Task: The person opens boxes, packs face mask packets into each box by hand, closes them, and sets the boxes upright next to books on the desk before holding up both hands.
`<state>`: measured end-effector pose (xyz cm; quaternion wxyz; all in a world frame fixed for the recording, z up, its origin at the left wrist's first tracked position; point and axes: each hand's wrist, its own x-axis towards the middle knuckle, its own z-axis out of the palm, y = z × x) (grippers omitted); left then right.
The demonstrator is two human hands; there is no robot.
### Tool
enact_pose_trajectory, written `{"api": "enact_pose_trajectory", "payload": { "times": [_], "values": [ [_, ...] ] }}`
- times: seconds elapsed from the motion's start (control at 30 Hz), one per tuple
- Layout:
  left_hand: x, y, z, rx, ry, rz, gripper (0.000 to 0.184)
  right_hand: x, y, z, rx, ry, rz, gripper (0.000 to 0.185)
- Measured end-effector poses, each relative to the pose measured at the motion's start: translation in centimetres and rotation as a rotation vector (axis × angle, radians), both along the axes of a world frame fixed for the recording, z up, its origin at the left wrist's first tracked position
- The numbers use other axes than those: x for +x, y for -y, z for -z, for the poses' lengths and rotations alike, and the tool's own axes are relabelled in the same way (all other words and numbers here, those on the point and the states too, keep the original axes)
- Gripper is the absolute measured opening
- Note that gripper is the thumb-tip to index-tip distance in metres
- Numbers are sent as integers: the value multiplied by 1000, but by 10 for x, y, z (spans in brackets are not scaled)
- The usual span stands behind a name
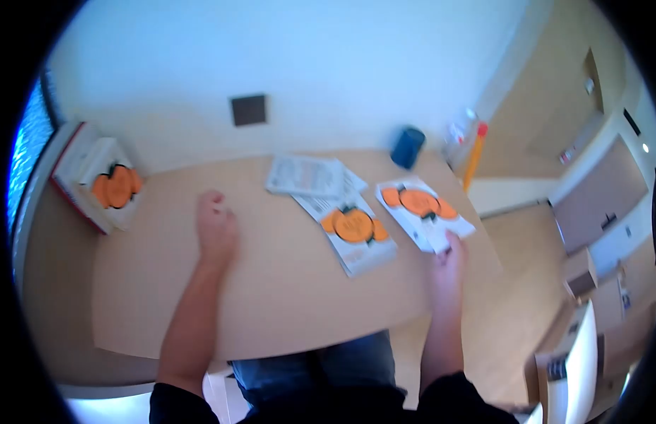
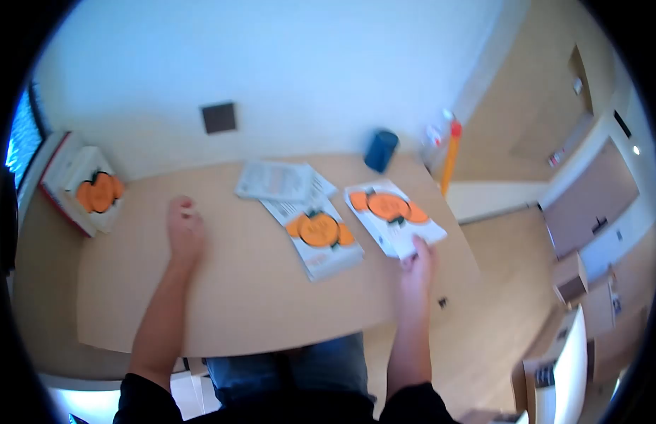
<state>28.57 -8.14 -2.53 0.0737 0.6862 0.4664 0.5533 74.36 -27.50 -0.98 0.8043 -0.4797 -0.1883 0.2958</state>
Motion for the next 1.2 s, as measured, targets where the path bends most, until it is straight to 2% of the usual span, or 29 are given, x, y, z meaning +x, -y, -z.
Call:
{"api": "enact_pose_trajectory", "payload": {
  "times": [0.13,0.23,0.3,0.37,0.43,0.5,0.57,0.67,0.77,0.93,1.03,1.1,1.2],
  "values": [
    [7,6,-7,172,-215,70,30,-69,-13,-80,153,202,-105,14],
    [17,16,-22,327,-260,167,31,-114,-22,-116,30,419,-217,17],
    [22,30,-31,369,-312,245,46,-146,-36,-120,71,411,-326,18],
    [32,45,-34,522,-240,284,67,-175,-49,-125,93,492,-461,19],
    [40,48,-37,655,-193,326,84,-210,-62,-130,36,540,-531,22],
    [44,48,-39,758,-173,366,97,-239,-61,-150,-96,658,-716,24],
    [44,45,-43,801,-119,397,90,-261,-65,-155,-150,794,-888,27],
    [34,34,-54,840,-20,436,77,-282,-76,-153,-11,1312,-757,31],
    [21,32,-58,833,33,399,66,-292,-77,-171,-127,1272,-920,30],
    [8,39,-53,674,-163,130,56,-290,-93,-176,-64,1430,-668,28],
    [4,29,-42,636,-85,143,58,-271,-118,-165,0,1439,-447,26],
    [3,28,-42,611,-65,150,57,-258,-118,-174,-41,1342,-465,29],
    [6,33,-43,591,-88,150,61,-246,-118,-177,-40,1337,-483,38]
  ]
}}
